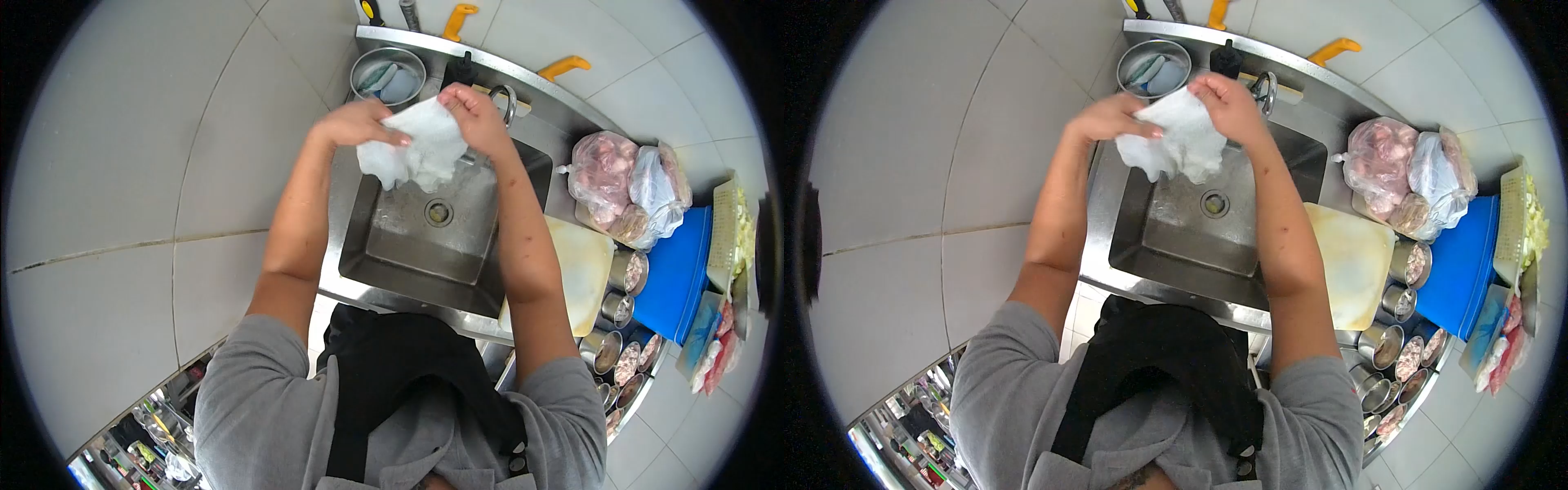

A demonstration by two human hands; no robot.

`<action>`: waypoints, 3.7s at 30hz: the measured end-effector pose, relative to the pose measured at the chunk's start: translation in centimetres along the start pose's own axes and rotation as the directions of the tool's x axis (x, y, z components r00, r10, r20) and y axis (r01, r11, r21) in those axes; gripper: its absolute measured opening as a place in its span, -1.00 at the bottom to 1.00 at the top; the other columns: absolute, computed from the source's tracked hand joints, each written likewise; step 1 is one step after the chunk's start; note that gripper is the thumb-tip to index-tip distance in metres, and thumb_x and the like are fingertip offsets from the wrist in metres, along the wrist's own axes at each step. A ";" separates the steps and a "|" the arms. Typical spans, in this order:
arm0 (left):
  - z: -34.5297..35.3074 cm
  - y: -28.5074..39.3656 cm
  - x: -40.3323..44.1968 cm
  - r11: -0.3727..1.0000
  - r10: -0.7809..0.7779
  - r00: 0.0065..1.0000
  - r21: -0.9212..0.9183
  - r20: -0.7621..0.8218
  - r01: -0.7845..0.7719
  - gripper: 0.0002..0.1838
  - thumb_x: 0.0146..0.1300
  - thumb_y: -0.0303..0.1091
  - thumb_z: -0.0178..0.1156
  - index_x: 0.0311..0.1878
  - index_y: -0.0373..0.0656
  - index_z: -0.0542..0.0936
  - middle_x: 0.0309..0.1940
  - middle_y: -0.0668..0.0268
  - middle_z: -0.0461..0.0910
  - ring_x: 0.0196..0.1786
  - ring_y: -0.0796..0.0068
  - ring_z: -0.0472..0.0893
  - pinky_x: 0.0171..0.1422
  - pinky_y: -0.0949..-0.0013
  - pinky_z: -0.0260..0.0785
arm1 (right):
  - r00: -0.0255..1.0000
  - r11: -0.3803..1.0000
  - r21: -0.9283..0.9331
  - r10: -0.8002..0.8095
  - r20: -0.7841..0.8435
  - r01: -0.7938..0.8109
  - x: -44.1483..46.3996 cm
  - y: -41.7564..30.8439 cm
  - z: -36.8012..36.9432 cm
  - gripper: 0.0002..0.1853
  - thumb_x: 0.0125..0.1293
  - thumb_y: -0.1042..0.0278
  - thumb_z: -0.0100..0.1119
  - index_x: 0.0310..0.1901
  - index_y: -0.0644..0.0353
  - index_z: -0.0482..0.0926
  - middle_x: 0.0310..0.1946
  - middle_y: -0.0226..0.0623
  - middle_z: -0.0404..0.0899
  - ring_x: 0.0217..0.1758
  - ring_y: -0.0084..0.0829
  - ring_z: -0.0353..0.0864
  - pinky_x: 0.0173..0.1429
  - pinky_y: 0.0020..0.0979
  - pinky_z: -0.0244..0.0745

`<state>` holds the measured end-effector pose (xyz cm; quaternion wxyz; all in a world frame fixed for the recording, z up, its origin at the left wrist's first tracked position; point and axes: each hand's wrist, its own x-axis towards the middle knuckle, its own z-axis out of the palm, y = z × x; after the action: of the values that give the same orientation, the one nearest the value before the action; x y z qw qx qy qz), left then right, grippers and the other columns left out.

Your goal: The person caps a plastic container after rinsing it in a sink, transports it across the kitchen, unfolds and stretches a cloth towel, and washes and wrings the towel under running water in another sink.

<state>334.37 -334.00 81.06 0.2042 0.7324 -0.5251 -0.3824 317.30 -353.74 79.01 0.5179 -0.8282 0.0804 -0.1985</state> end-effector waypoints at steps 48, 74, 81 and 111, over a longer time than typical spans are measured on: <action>8.6 -6.3 25.7 -0.706 0.595 0.770 -0.608 -0.231 0.364 -0.51 0.58 0.01 -0.21 0.17 -0.17 0.52 0.20 0.14 0.58 0.24 0.21 0.53 0.41 0.21 0.30 | 0.862 0.461 -0.851 0.506 0.018 -0.252 18.2 17.1 -2.5 -0.53 0.32 0.26 -0.16 0.13 0.15 0.65 0.31 -0.02 0.48 0.36 0.04 0.46 0.40 -0.05 0.36; 9.9 -4.1 24.7 -0.620 0.385 0.869 -0.785 -0.311 -0.006 -0.60 0.59 -0.13 -0.20 0.19 -0.15 0.51 0.14 0.17 0.60 0.22 0.24 0.53 0.44 0.19 0.29 | 0.714 0.458 -0.574 0.594 -0.371 -0.679 14.8 6.6 -1.0 -0.41 0.38 0.01 -0.19 0.29 0.13 0.55 0.37 -0.13 0.46 0.47 -0.03 0.37 0.51 0.10 0.07; 9.2 -2.8 21.6 -0.590 0.499 0.813 -0.805 -0.301 0.064 -0.57 0.57 -0.09 -0.17 0.21 -0.16 0.52 0.14 0.11 0.60 0.16 0.16 0.56 0.37 0.13 0.35 | 0.690 0.465 -0.532 0.617 -0.378 -0.708 16.0 11.2 -1.5 -0.44 0.36 0.06 -0.17 0.31 0.00 0.54 0.40 -0.21 0.44 0.49 -0.05 0.35 0.52 0.15 0.02; 20.5 -2.9 4.8 0.145 -0.165 0.856 -0.871 -0.490 -0.470 -0.42 0.59 -0.09 -0.13 0.54 -0.18 0.19 0.48 0.12 0.27 0.46 0.25 0.33 0.54 0.27 0.12 | 0.907 0.914 0.047 0.407 -0.109 -0.404 -8.8 1.9 15.2 -0.02 0.49 -0.34 -0.22 0.50 0.55 -0.04 0.54 0.34 -0.10 0.66 0.12 -0.18 0.67 -0.14 -0.26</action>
<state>320.98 -335.33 64.57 0.7886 0.4305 -0.1567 -0.4102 315.66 -339.06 69.35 0.5521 -0.7743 0.2780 -0.1354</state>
